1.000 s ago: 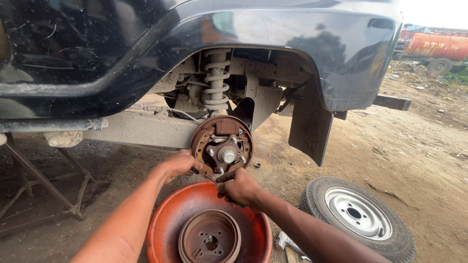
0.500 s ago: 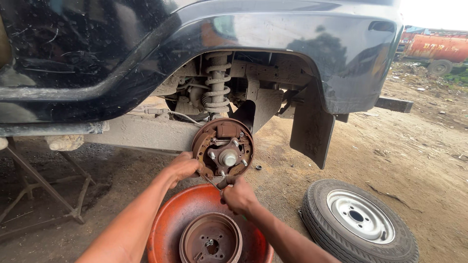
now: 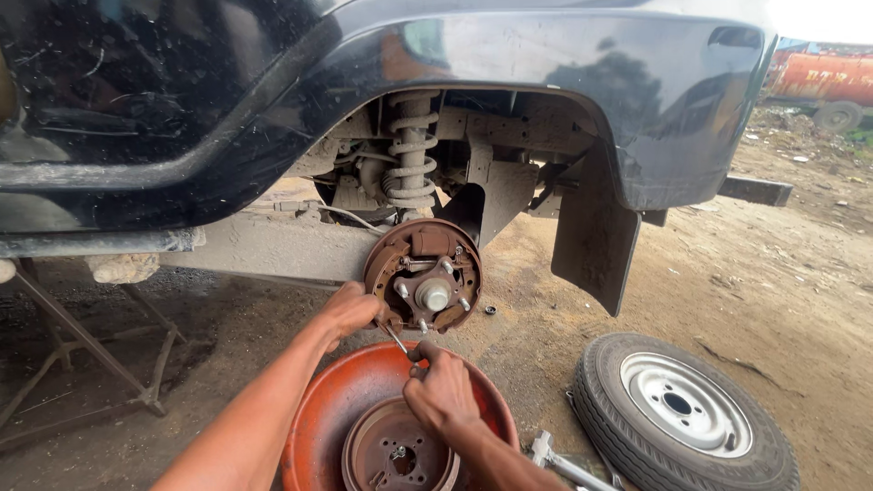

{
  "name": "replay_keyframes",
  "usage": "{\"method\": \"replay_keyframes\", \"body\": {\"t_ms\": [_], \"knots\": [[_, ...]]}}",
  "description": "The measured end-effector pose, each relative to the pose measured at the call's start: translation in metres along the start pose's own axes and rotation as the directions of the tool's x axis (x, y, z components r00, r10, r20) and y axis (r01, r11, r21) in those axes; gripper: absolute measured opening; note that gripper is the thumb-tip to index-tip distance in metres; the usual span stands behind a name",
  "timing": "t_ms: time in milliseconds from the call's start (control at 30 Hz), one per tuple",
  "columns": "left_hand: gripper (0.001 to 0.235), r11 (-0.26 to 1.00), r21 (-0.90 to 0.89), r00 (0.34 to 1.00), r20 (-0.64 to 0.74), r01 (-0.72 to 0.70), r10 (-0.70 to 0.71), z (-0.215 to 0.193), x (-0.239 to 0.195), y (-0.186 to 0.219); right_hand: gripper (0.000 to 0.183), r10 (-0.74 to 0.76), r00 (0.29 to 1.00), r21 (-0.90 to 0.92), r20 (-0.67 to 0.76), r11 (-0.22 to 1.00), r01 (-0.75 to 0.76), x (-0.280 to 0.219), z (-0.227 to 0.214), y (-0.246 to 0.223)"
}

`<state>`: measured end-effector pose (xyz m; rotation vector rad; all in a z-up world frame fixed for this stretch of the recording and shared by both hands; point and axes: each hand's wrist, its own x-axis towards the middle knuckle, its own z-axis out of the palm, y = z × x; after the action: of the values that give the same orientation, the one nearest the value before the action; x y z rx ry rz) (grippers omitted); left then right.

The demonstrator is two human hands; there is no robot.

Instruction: The person uses a screwdriver to pry and remove brake shoes from a vehicle's drum brake assembly. The removed parts are placed into a red basin on the ground. The vehicle is supported by a jack stand in an outdoor setting.

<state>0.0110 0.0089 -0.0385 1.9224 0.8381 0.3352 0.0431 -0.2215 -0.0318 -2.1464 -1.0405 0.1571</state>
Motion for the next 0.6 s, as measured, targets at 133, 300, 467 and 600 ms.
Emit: {"method": "replay_keyframes", "body": {"t_ms": [133, 300, 467, 600], "knots": [[0.028, 0.993, -0.115, 0.996, 0.072, -0.041, 0.049, 0.003, -0.01, 0.002, 0.031, 0.108, 0.993, 0.109, -0.041, 0.989, -0.103, -0.001, 0.022, 0.01], [0.024, 1.0, 0.006, 1.0, -0.013, 0.01, -0.01, -0.004, -0.031, 0.02, 0.034, 0.035, 0.995, 0.175, -0.089, 0.984, -0.019, -0.002, 0.021, 0.01], [0.024, 0.976, -0.217, 0.999, 0.049, 0.018, -0.008, 0.002, -0.025, 0.021, 0.039, 0.057, 0.995, -0.063, 0.085, 0.997, -0.051, 0.005, -0.031, -0.006], [0.026, 0.979, -0.203, 0.998, 0.057, 0.019, -0.007, 0.002, -0.029, 0.023, 0.042, 0.255, 0.949, -0.148, 0.187, 0.962, -0.229, 0.019, -0.053, -0.056]]}}
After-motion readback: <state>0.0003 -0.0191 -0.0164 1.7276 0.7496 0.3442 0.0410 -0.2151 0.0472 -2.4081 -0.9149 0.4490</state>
